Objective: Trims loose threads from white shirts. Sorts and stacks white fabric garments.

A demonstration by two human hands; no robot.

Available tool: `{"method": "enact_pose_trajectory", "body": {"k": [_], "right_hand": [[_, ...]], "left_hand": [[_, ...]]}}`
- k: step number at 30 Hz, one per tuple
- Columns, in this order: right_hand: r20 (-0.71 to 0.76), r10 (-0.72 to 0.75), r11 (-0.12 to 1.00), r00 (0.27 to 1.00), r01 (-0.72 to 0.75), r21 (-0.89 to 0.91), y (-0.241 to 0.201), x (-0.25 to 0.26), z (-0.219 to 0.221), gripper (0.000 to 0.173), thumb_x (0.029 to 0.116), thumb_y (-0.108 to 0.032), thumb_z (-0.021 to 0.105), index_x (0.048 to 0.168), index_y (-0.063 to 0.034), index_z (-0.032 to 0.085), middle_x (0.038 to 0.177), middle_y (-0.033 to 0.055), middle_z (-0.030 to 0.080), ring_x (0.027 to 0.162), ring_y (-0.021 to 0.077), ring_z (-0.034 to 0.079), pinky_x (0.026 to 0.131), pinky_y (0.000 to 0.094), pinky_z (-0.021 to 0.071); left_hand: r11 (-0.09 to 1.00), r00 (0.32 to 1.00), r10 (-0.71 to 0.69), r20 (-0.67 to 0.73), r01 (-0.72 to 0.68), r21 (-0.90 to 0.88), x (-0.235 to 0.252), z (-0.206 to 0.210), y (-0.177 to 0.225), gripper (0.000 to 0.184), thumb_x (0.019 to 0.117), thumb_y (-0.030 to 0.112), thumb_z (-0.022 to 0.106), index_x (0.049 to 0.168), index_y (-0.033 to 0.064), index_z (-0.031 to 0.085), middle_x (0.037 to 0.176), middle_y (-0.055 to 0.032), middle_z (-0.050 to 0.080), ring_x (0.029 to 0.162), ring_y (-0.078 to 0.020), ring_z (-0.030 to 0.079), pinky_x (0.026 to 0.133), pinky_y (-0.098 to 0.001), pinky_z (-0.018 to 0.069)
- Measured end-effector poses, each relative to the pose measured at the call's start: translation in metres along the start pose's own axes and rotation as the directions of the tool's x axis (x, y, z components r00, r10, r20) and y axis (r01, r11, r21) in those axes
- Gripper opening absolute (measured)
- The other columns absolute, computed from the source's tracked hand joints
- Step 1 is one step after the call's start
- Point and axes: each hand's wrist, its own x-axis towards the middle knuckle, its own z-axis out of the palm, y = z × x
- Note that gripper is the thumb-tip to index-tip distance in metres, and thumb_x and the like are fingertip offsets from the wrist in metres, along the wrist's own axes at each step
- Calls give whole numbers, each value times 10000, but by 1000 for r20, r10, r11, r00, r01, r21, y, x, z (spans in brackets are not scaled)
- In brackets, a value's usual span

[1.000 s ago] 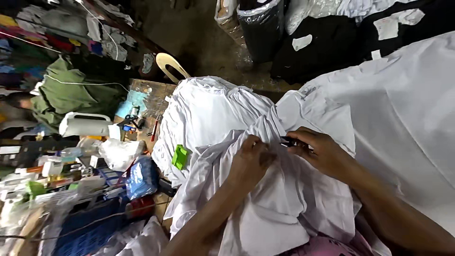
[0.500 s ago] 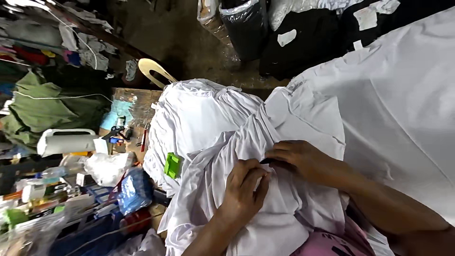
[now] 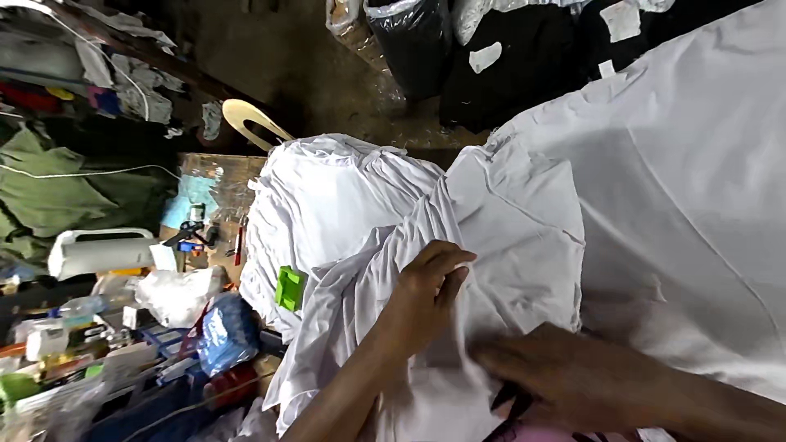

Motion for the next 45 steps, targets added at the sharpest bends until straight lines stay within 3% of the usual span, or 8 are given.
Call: {"method": "enact_pose_trajectory", "body": {"k": [3,7,12,15,23,28,42,45], "right_hand": [[64,-83,994,995,87,-61,-2,8,18,520,913,-360,683,1306,-24,632,1116,156,696,733,254,699,507,382,527],[116,-104,995,988,104,2,2,14,11,518,950,-419,647,1294,-32,643,1137,145,684,714,238,682,501,372,515],[-90,82,997,993,-82,2,17,12,-9,428,955,-463,622,1166,-96,691,1007,90,694,751,212,687,566,385,553],[-212,218,953,953,-255,-165,31,18,-15,327,1005,-305,590,1184,-43,668,1028,156,701,870,300,720,709,448,600],[-193,167,922,967,-222,-317,47,29,4,211,975,-153,605,1110,-18,694,887,146,681,774,316,703,660,431,587],[-191,147,908,970,-209,-362,51,36,9,189,936,-53,614,1084,-14,725,893,156,708,780,342,716,660,462,588],[-179,174,952,968,-212,-219,57,36,2,210,1000,-132,577,1107,-29,725,907,154,711,792,326,717,690,465,587],[99,390,909,915,-400,116,53,30,-19,435,1007,-368,617,1263,-16,642,988,162,706,849,302,692,774,509,559]], "left_hand": [[996,995,-93,46,93,1,3,0,-5,320,980,248,649,1181,9,716,1098,-135,675,758,-49,608,658,-171,516],[946,883,-314,349,260,194,-6,-7,11,660,862,351,801,1403,41,582,1378,-209,521,981,-214,610,820,-321,539],[943,999,12,-42,3,332,-38,10,-8,160,950,95,618,928,20,758,928,-139,726,790,-211,720,719,-304,599],[948,992,60,-111,-22,318,-48,6,-3,203,987,105,557,931,36,740,982,-114,745,869,-153,726,775,-251,586],[969,990,37,-136,-2,247,-57,9,-1,213,988,151,593,925,42,765,1025,-120,714,885,-105,684,812,-178,549],[939,988,-96,-120,130,320,-49,17,1,245,924,228,689,1028,8,714,969,-132,703,726,-156,661,653,-268,559],[992,993,116,-30,-114,49,-58,11,4,204,1015,191,579,914,58,696,1095,-117,635,1054,-106,609,950,-170,489],[961,963,243,115,-223,-163,-70,-1,25,333,1053,327,556,833,101,664,1081,-69,683,1140,-149,609,1021,-266,475]]}}
